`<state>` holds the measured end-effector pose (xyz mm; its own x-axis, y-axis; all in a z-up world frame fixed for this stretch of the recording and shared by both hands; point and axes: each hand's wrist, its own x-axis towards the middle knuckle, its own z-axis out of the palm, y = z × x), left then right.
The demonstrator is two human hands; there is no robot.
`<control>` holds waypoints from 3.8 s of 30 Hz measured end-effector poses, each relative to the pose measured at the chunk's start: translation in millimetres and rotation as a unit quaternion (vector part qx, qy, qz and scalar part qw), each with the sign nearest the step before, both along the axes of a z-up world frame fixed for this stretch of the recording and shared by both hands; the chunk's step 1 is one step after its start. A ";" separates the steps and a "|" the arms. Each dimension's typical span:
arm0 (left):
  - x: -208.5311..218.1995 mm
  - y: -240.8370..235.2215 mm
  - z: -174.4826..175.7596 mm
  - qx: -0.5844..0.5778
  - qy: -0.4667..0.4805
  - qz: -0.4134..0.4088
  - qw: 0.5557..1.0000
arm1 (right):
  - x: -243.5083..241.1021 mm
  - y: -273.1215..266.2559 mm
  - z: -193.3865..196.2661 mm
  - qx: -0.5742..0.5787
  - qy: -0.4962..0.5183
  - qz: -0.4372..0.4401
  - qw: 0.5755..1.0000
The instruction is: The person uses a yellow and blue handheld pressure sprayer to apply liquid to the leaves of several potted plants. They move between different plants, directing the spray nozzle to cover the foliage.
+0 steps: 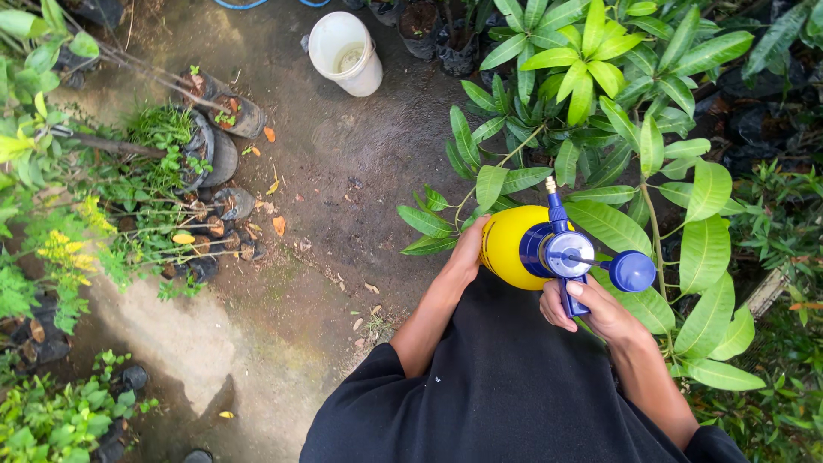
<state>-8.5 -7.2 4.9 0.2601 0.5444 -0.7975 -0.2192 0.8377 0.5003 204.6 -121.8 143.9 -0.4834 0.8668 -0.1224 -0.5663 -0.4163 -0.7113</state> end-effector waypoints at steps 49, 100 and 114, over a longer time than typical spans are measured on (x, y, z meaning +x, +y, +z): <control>36.0 8.4 -3.4 0.051 -0.008 -0.017 0.999 | 11.6 -34.3 -29.3 0.095 0.039 -0.197 0.975; 6.9 27.4 29.7 0.091 -0.004 -0.065 0.994 | -18.4 -33.7 -27.3 0.087 0.002 -0.151 0.985; 9.0 29.7 29.2 0.074 0.003 -0.059 0.996 | -18.3 -30.7 -23.4 0.088 -0.027 -0.148 0.985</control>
